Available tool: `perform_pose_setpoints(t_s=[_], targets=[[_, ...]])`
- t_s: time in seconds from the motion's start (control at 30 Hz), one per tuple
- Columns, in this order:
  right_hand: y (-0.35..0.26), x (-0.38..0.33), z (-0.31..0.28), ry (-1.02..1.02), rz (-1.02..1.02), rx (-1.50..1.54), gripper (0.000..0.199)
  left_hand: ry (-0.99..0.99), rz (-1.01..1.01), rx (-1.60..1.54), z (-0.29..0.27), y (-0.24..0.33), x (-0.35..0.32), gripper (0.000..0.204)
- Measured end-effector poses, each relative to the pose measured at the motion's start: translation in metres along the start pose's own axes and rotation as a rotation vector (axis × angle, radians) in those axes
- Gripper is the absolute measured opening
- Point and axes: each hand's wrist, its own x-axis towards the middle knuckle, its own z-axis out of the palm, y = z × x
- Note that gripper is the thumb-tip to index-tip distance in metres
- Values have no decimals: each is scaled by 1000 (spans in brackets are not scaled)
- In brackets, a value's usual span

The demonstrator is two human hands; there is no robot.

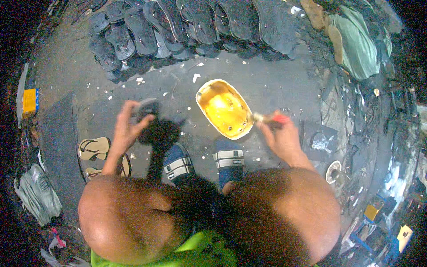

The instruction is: The person applies a yellow adhesive to the soles of black flip-flops using a brush, then places them in a pile. Later, the person spreads the same adhesive onto a large black sheet on the floor.

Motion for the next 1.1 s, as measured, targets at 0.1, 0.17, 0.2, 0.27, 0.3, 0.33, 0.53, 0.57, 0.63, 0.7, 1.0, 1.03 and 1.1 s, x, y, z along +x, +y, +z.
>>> perform_pose_setpoints(t_s=[0.1, 0.17, 0.2, 0.27, 0.3, 0.33, 0.53, 0.57, 0.63, 0.7, 1.0, 1.03, 1.1], targets=[[7, -14, 20, -169, -21, -91, 20, 232, 113, -154, -29, 12, -38, 53], [4, -14, 15, -35, 8, 23, 21, 97, 268, -31, -13, -12, -62, 60], [0, -14, 14, 37, 27, 80, 21, 47, 244, -8, 6, -24, -81, 61], [-5, -14, 16, -14, 41, 82, 20, -150, 137, 268, 46, -61, -125, 63], [-3, -13, 17, -43, 3, 37, 20, -182, 175, 289, 58, -64, -140, 62], [-1, -11, 19, -70, -36, -9, 20, -216, 213, 311, 67, -70, -150, 62], [0, -14, 14, -120, 15, -64, 26, -149, 293, 321, 92, -53, -113, 49], [-2, -15, 14, -84, -5, -34, 27, -106, 252, 239, 99, -54, -100, 49], [3, -15, 14, -83, 51, 10, 31, -19, 238, 109, 109, -50, -81, 53], [8, -11, 13, -295, 93, -130, 32, -48, 188, 116, 117, -52, -70, 54], [-39, 44, -27, 111, 363, 1195, 40, -12, -327, -739, 86, -21, -48, 45], [-64, 59, -25, 104, 287, 1267, 41, -78, -332, -1053, 66, -8, -44, 53], [-114, 82, -20, 77, 166, 1421, 42, -73, -225, -1560, 46, 39, -29, 56]])
